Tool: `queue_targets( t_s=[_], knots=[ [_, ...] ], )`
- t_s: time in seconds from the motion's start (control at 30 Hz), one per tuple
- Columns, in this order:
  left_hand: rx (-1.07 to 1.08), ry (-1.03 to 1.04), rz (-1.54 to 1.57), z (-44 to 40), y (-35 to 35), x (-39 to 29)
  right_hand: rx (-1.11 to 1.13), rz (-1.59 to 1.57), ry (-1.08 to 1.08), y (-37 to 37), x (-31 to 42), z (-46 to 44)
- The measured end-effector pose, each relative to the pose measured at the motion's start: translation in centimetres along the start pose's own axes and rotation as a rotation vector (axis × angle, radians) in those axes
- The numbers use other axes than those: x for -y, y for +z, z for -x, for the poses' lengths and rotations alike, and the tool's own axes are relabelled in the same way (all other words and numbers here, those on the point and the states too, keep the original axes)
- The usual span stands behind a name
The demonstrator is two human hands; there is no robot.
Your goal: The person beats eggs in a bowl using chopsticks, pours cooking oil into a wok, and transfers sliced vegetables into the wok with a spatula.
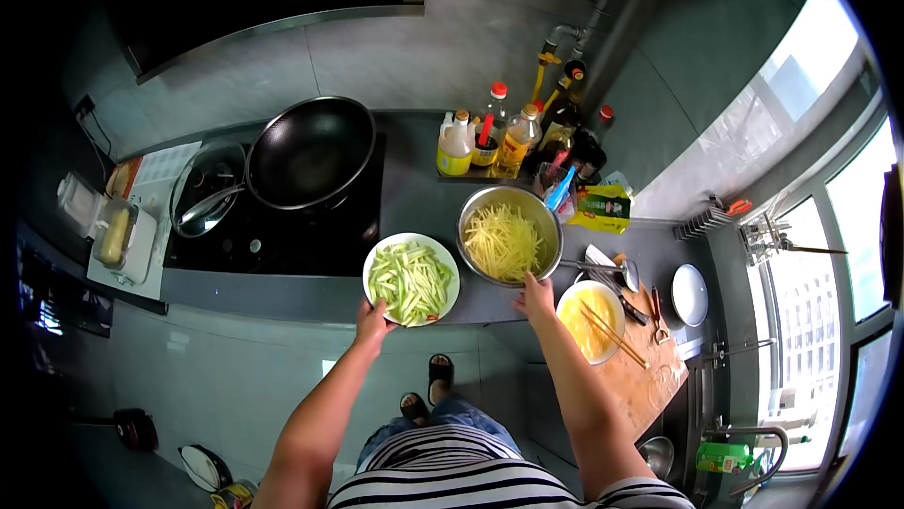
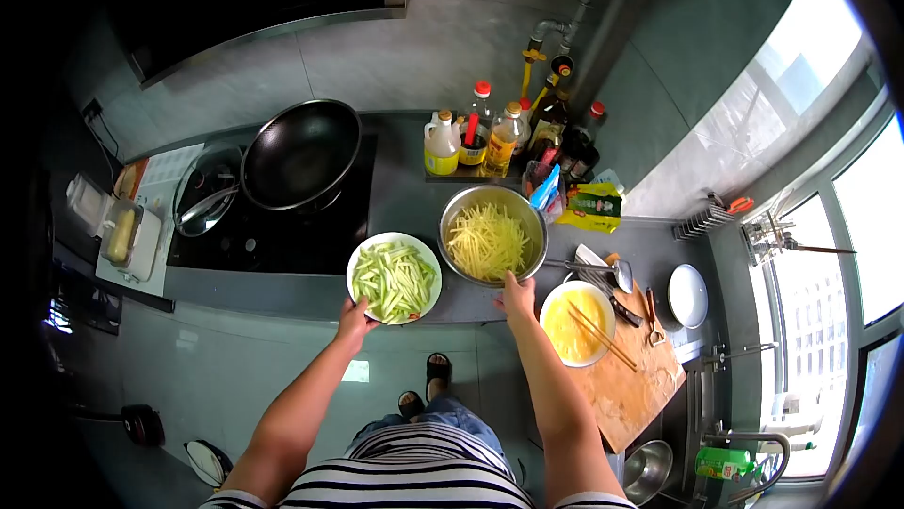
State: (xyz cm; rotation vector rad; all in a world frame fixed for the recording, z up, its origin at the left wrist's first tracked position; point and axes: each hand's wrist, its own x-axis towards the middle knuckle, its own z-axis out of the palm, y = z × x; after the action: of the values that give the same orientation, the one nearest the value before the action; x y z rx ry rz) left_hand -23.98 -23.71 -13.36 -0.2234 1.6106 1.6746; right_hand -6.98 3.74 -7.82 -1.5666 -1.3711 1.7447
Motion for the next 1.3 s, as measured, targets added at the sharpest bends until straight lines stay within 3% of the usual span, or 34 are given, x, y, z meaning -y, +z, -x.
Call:
queue_targets(
  t_s=[0.1, 0.13, 0.17, 0.23, 0.33, 0.67, 0.77, 0.9, 1.0, 1.17, 1.3],
  knots=[
    [-0.050, -0.013, 0.007, -0.9, 1.1, -0.9, -0.213, 0.245, -0.396, -1.4, -1.5, -2.3],
    [-0.032, -0.032, 0.000, -1.7, 1.1, -0.7, -0.127, 0.151, -0.488, -1.5, -0.6, -2.0],
    [-0.031, -0.032, 0.000, -2.5, 1.1, -0.5, -0.259, 0.432, -0.632, -2.0, 0.2, -1.4],
    [-0.028, -0.032, -0.002, -3.5, 1.5, -0.7, -0.210, 0.452, -0.665, -1.7, 2.1, -0.7],
    [-0.012, -0.012, 0.006, -4.6, 1.8, -0.9, -0.197, 0.519, -0.954, -0.8, 2.9, -2.0],
    [-0.129, -0.066, -0.255, -6.7, 1.7, -2.2, 0.115, 0.485, -0.871, 4.3, 5.5, -4.6],
    [-0.424, 0.333, -0.821, -6.6, 3.2, -2.4, 0.207, 0.421, -0.830, 5.7, 7.5, -5.9],
    [-0.259, 0.854, -0.837, -6.0, 8.4, -9.1, 0.147, 0.407, -0.843, 8.8, 9.7, -11.4],
    [-0.100, 1.009, -0.790, -6.7, 13.4, -13.6, 0.063, 0.273, -0.632, 10.9, 13.1, -14.7],
    [0.074, 1.082, -0.688, -7.9, 18.6, -17.3, -0.040, 0.148, -0.600, 13.6, 14.6, -22.3],
    [0.166, 1.005, -0.607, -5.7, 19.4, -18.5, -0.068, 0.260, -0.515, 13.8, 14.9, -25.4]
  ],
)
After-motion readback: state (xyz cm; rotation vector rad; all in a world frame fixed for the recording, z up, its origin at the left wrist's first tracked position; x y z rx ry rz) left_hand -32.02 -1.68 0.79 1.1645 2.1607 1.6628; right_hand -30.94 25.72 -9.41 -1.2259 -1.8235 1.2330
